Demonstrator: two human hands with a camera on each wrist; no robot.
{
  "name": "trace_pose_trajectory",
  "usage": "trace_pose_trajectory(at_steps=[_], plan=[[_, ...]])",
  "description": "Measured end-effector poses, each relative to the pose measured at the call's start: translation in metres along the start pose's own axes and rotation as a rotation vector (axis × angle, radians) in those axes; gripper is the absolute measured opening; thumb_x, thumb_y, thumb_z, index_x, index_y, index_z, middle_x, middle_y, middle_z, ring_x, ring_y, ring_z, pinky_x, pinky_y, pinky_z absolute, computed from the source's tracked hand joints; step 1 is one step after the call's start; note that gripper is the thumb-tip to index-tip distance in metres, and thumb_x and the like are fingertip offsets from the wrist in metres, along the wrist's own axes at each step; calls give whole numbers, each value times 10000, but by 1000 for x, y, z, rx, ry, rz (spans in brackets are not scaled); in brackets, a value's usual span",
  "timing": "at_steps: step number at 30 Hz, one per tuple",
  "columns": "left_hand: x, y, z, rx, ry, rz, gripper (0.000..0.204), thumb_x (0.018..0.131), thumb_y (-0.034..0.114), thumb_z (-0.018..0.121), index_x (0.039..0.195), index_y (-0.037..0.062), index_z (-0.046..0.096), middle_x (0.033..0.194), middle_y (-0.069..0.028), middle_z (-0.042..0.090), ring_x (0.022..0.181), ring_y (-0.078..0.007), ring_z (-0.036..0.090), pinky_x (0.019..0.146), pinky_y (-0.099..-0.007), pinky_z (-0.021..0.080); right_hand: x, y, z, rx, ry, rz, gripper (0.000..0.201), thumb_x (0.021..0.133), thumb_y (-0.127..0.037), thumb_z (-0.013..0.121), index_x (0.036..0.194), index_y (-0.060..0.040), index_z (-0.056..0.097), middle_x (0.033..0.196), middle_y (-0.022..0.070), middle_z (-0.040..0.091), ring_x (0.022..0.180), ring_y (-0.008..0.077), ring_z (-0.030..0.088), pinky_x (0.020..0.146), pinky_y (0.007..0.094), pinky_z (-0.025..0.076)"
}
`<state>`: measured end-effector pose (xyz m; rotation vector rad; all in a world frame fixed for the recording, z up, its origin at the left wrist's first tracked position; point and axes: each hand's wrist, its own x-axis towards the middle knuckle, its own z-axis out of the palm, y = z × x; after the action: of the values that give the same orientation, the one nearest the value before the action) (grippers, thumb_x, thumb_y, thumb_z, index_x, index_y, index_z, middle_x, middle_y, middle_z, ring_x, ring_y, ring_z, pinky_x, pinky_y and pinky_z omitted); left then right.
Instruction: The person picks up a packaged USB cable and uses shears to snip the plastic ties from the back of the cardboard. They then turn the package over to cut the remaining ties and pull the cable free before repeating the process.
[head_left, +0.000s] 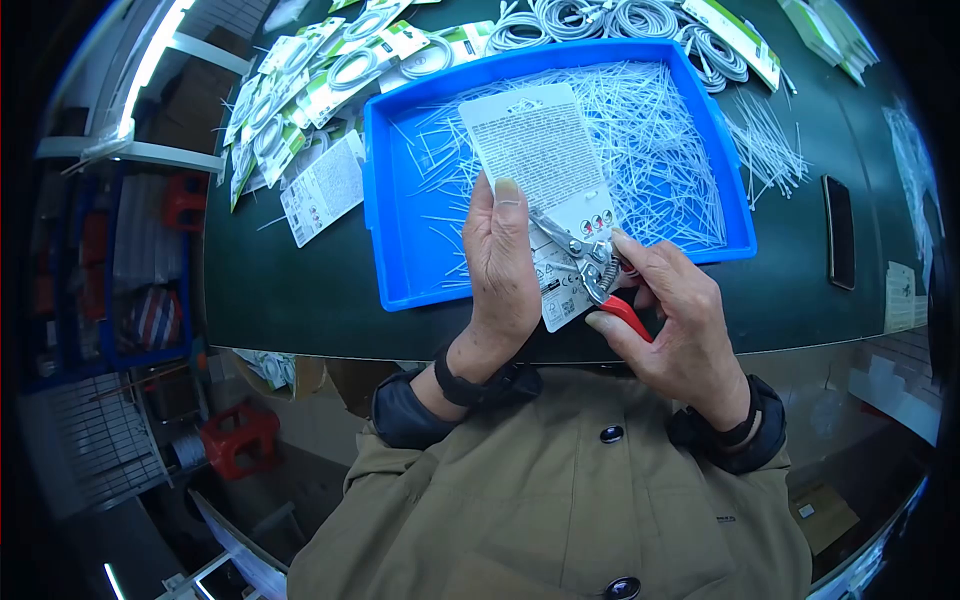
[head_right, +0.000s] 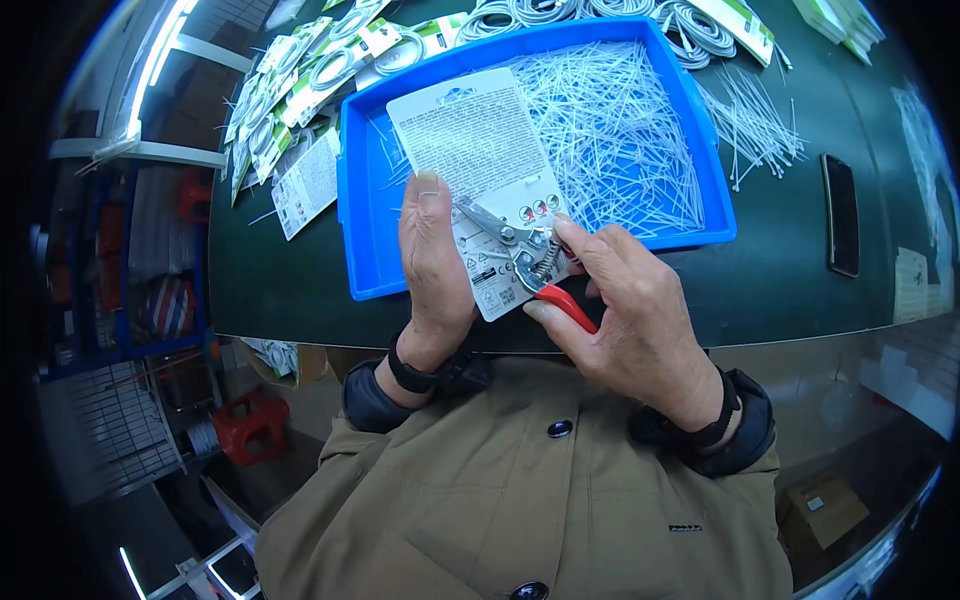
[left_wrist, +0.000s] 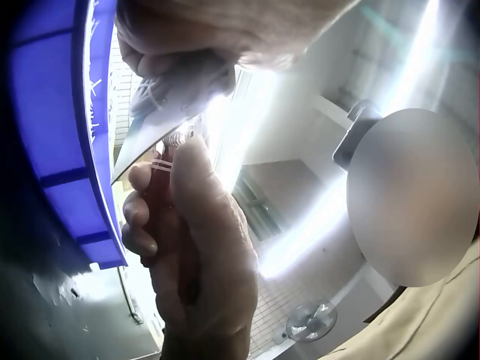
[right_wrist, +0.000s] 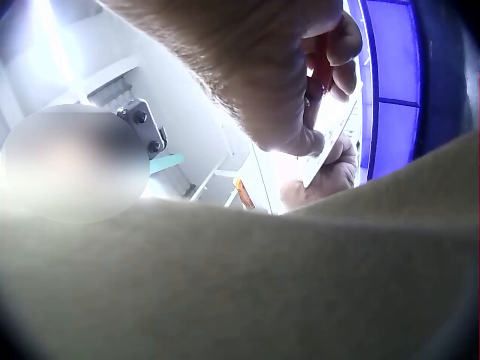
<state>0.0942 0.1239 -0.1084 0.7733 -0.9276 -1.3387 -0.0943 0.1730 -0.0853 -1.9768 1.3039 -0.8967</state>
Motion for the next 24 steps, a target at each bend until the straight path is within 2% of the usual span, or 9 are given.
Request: trace_pose_trajectory(at_steps=[4, 7, 10, 13, 16, 20, 24], plan=[[11, 3, 11, 75, 44, 55, 434, 1155, 352, 435, 1390, -8, 495, 1241, -128, 679, 1052, -176, 705, 910, -326, 579, 7, -1, 1, -119, 49, -77, 723, 794, -149, 884, 1428, 25, 585, 943, 150, 633, 759, 281, 651, 667, 384, 542], [19, 2, 11, 74, 22, 55, 450, 1155, 358, 440, 1413, -9, 488, 1255, -123, 677, 1055, -171, 699, 917, -322, 574, 12, -4, -3, -172, 51, -66, 699, 797, -147, 882, 1406, 42, 595, 931, 161, 628, 759, 302, 658, 659, 400, 542], [28, 1, 13, 41, -13, 60, 387, 1164, 283, 432, 1417, -5, 483, 1216, -96, 677, 1014, -125, 674, 877, -298, 570, 17, -5, -6, -179, 65, -47, 673, 798, -129, 878, 1387, 51, 606, 916, 163, 625, 730, 305, 650, 636, 401, 536], [33, 0, 12, 7, -17, 25, 385, 1163, 288, 442, 1405, -7, 496, 1191, -97, 682, 1014, -125, 672, 878, -306, 566, 18, 0, 0, -134, 108, -37, 660, 798, -118, 879, 1378, 51, 613, 898, 158, 624, 693, 284, 634, 613, 384, 527], [36, 1, 6, 58, -52, -13, 399, 1161, 314, 448, 1390, -7, 510, 1181, -102, 687, 1008, -129, 676, 867, -302, 564, 17, -3, -2, -108, 75, 48, 666, 793, -106, 880, 1386, 38, 613, 902, 139, 633, 673, 241, 613, 606, 357, 520], [45, 14, -8, 55, 77, -69, 444, 1151, 371, 455, 1376, -7, 514, 1186, -107, 687, 997, -142, 689, 871, -290, 565, 9, 1, -6, -51, 126, 85, 697, 779, -103, 885, 1411, 6, 612, 934, 106, 649, 684, 198, 601, 615, 327, 523], [48, 21, -14, 81, 157, -52, 425, 1152, 350, 410, 1331, -7, 557, 1168, -147, 702, 975, -198, 747, 836, -320, 612, 0, 0, -6, -84, 94, 64, 717, 767, -107, 896, 1417, -5, 613, 946, 113, 650, 733, 217, 631, 645, 331, 548]])
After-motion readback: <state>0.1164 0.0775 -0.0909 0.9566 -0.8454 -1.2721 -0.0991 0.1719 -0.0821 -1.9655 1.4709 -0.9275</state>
